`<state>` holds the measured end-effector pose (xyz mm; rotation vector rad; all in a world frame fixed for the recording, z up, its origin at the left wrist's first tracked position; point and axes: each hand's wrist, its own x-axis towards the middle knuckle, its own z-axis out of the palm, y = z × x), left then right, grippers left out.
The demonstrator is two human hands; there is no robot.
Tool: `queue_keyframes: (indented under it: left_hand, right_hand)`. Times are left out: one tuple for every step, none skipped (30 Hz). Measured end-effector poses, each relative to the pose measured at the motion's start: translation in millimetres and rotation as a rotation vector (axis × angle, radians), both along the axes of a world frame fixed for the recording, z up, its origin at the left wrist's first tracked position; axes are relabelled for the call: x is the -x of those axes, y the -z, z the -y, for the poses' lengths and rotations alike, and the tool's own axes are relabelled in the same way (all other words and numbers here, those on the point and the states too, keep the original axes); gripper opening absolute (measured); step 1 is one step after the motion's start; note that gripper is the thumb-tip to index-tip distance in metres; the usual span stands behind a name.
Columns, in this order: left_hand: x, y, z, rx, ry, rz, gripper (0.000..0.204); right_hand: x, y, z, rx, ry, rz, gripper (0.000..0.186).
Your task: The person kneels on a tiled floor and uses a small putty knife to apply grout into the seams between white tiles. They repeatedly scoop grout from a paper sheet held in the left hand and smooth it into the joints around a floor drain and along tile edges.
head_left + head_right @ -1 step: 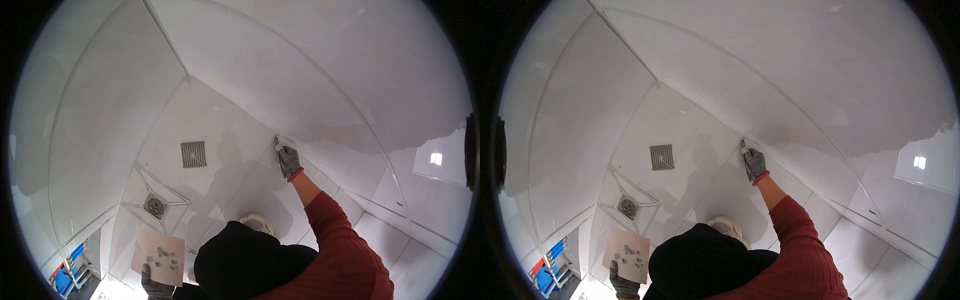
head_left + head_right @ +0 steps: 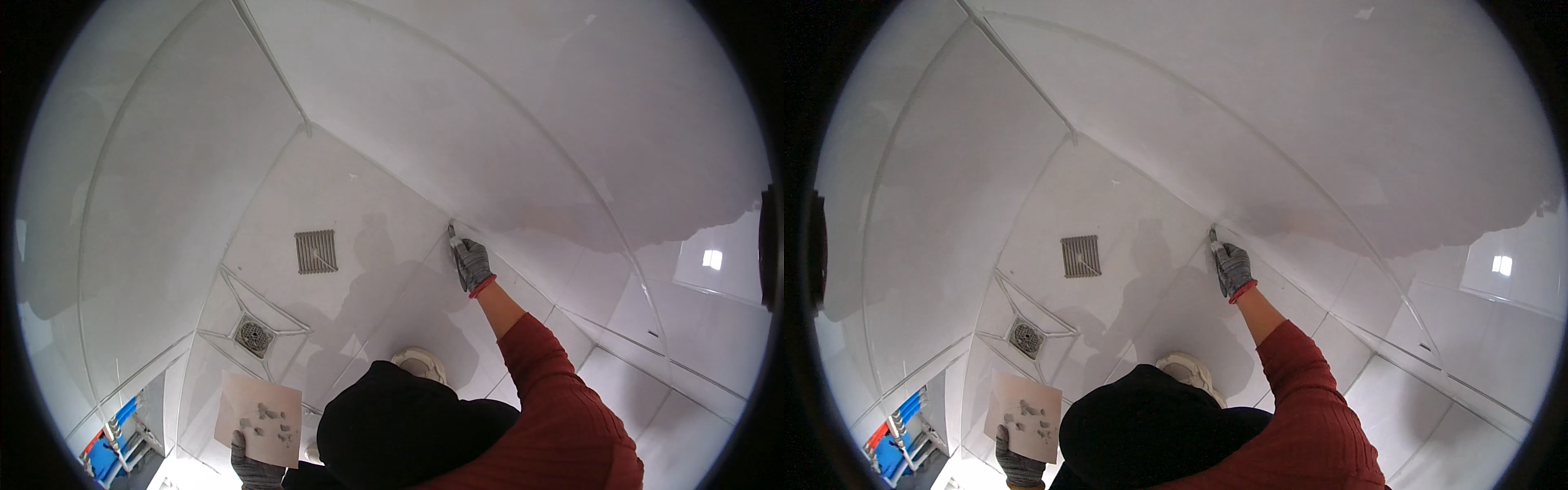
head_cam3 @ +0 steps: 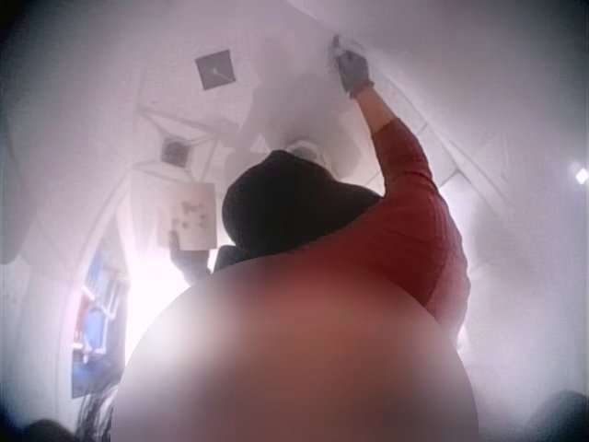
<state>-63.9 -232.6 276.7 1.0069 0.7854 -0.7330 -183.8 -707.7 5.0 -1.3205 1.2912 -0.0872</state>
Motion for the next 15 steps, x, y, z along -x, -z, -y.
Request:
queue_keyframes:
  left_hand:
    - [0.3, 0.2, 1.4, 0.002, -0.004, -0.001, 0.063]
    - [0.4, 0.7, 2.6, 0.004, -0.008, -0.001, 0.063]
    - [0.1, 1.1, 3.8, 0.007, -0.012, -0.001, 0.064]
    - [-0.2, 1.6, 4.9, 0.027, -0.009, 0.004, 0.063]
    - [-0.2, 2.0, 6.0, 0.046, -0.007, 0.008, 0.063]
    - [-0.3, 2.3, 6.8, 0.076, -0.004, 0.017, 0.062]
    - [0.0, 1.9, 7.2, 0.041, -0.01, 0.013, 0.062]
    - [0.2, 1.9, 7.5, 0.018, -0.016, 0.012, 0.061]
    - [0.5, 1.9, 7.7, -0.006, -0.022, 0.011, 0.061]
    - [0.7, 2.0, 7.7, -0.002, -0.013, 0.008, 0.061]
    - [0.8, 2.3, 7.5, 0.002, -0.005, 0.004, 0.061]
    - [1.0, 2.7, 7.2, 0.006, 0.003, 0.001, 0.061]
    - [1.3, 3.6, 7.0, 0.015, 0.0, 0.002, 0.061]
    - [1.7, 4.6, 6.9, 0.024, -0.003, 0.003, 0.061]
    - [1.8, 5.8, 6.8, 0.033, -0.005, 0.003, 0.061]
  right_hand:
    - [1.1, 0.3, -1.3, -0.006, -0.004, -0.048, 0.032]
    - [1.4, 0.5, -1.7, 0.015, -0.015, -0.024, 0.032]
    - [1.1, 0.9, -1.8, -0.009, -0.007, -0.018, 0.031]
    - [0.5, 1.2, -1.7, -0.065, 0.022, -0.02, 0.031]
    - [-0.2, 1.5, -1.2, -0.048, -0.001, -0.019, 0.031]
    - [-1.3, 1.9, -0.5, -0.063, -0.004, -0.026, 0.031]
    - [-2.0, 2.1, 0.1, -0.103, 0.025, -0.043, 0.031]
    - [-3.0, 2.8, 0.1, -0.057, 0.011, -0.016, 0.031]
    - [-4.1, 3.7, -0.5, -0.036, 0.028, 0.0, 0.031]
    - [-4.6, 4.5, -0.7, -0.043, 0.052, 0.038, 0.031]
    - [-4.9, 5.4, -0.6, -0.003, 0.036, 0.004, 0.031]
    - [-5.2, 6.3, -0.6, 0.009, 0.026, -0.009, 0.03]
    - [-5.5, 7.2, -0.3, -0.011, 0.034, -0.021, 0.03]
    - [-5.5, 8.0, 0.0, 0.019, 0.024, -0.021, 0.03]
    - [-5.7, 8.5, 0.5, 0.016, 0.033, -0.023, 0.03]
